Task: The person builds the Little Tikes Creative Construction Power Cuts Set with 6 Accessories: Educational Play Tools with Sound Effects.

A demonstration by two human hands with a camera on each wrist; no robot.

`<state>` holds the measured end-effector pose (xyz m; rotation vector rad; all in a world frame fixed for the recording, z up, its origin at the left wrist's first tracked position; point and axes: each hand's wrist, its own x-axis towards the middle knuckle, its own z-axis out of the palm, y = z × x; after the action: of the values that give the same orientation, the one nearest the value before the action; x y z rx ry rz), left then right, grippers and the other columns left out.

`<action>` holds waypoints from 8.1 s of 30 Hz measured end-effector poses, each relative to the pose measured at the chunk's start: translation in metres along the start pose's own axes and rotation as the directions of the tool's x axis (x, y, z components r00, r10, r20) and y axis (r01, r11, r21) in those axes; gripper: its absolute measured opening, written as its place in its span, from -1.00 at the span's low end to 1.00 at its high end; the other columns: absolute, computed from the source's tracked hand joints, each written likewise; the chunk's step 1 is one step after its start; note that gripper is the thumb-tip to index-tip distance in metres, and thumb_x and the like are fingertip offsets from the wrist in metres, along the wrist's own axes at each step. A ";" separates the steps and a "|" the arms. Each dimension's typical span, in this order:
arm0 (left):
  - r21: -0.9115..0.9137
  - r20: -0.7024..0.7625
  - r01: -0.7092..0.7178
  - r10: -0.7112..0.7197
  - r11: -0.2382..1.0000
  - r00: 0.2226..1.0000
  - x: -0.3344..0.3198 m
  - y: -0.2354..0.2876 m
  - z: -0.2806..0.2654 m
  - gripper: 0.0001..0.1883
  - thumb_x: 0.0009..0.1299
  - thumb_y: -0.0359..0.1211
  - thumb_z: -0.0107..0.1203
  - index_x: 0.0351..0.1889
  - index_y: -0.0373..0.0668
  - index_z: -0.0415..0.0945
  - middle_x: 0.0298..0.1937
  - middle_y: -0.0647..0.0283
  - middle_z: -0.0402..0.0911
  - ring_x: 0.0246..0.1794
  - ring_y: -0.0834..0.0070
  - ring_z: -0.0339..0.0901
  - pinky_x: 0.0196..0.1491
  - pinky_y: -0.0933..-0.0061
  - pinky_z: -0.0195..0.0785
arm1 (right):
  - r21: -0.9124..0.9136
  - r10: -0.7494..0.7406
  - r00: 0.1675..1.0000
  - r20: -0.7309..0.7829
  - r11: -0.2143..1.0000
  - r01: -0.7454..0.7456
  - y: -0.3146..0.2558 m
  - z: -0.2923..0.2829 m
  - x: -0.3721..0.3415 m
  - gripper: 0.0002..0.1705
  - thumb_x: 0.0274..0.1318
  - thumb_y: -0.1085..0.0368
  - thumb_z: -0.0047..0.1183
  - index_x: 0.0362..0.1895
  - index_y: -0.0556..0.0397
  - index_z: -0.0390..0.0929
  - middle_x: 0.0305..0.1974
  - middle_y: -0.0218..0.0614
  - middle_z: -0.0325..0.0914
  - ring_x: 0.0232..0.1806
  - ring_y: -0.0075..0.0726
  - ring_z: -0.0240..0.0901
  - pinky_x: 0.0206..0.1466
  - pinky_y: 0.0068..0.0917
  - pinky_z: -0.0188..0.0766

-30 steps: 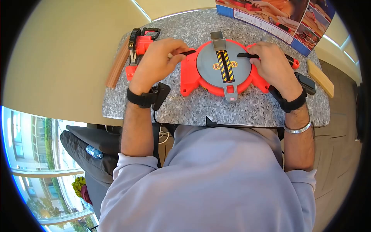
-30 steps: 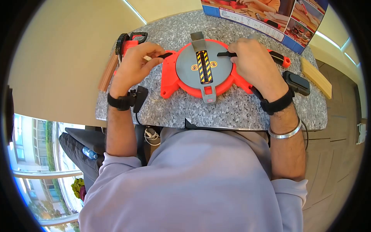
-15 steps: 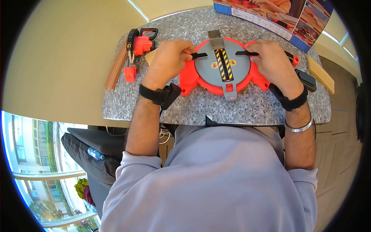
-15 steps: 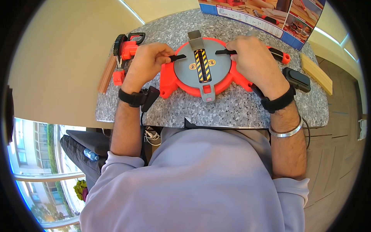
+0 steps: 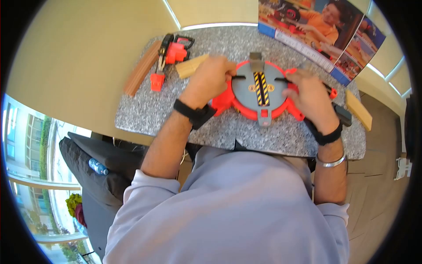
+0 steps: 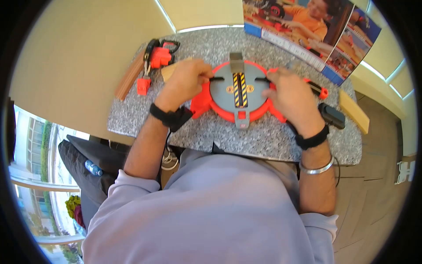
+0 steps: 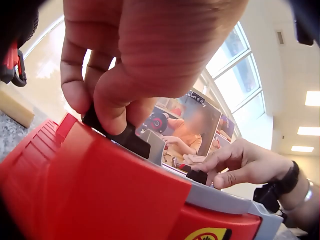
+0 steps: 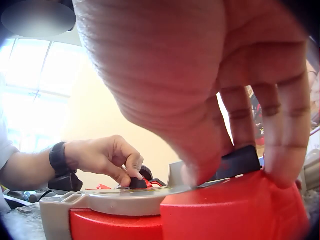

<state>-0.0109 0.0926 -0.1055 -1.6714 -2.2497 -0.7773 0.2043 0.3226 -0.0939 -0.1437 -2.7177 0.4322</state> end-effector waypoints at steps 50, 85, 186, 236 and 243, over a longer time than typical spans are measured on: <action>-0.530 0.354 0.026 0.193 0.847 0.915 -0.032 0.033 -0.057 -0.48 0.29 -0.13 0.56 0.09 -0.20 0.65 -0.08 0.12 0.78 -0.13 0.20 0.77 -0.08 0.18 0.61 | -0.138 -0.074 0.997 -0.033 0.988 0.069 -0.003 -0.011 -0.014 -0.65 0.08 0.57 0.18 -0.02 0.07 0.75 0.10 -0.10 0.71 0.17 0.19 0.59 0.22 -0.10 0.58; -0.130 -0.548 0.018 -0.087 0.991 0.832 -0.008 0.025 -0.094 -0.61 0.15 -0.65 0.28 -0.07 -0.24 0.46 -0.16 0.00 0.57 -0.09 -0.13 0.58 -0.09 0.03 0.46 | 0.532 0.025 0.972 -0.235 0.840 0.107 -0.071 -0.070 0.004 0.05 0.10 0.16 0.61 0.57 0.12 0.29 0.01 -0.10 0.75 -0.06 -0.35 0.70 0.08 -0.35 0.62; -0.582 0.313 0.369 -0.219 0.724 0.924 0.037 0.029 0.032 -0.38 0.41 0.04 0.48 0.24 -0.20 0.70 0.03 0.15 0.82 -0.01 0.47 0.69 0.12 0.34 0.54 | 0.102 -0.220 0.966 -0.135 0.967 0.234 -0.022 -0.066 0.051 0.03 -0.15 0.37 0.63 0.43 -0.16 0.33 0.05 -0.12 0.75 0.26 0.11 0.53 0.39 -0.05 0.37; 0.044 0.494 0.220 -0.213 0.975 0.843 -0.055 0.123 -0.029 -0.32 0.31 0.16 0.46 0.02 -0.30 0.63 -0.10 -0.06 0.72 -0.02 -0.04 0.71 -0.03 0.01 0.57 | 0.081 -0.032 0.967 0.254 0.997 0.012 0.047 -0.010 -0.001 -0.04 -0.20 0.18 0.66 0.30 0.23 0.45 0.01 0.19 0.65 0.15 0.36 0.58 0.26 0.01 0.50; 0.065 0.392 0.242 -0.247 0.968 0.886 -0.046 0.082 -0.019 -0.56 0.27 -0.05 0.52 -0.13 -0.17 0.70 -0.23 0.01 0.77 -0.17 -0.03 0.74 -0.10 -0.01 0.57 | 0.005 0.069 0.979 0.189 0.997 -0.072 0.017 -0.009 -0.010 -0.07 -0.11 0.02 0.62 0.25 0.27 0.48 0.02 0.18 0.64 0.13 0.34 0.62 0.22 0.03 0.56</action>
<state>0.0781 0.0617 -0.0894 -1.6824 -2.7788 -0.4978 0.2177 0.3398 -0.0952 -0.2059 -2.9028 0.5063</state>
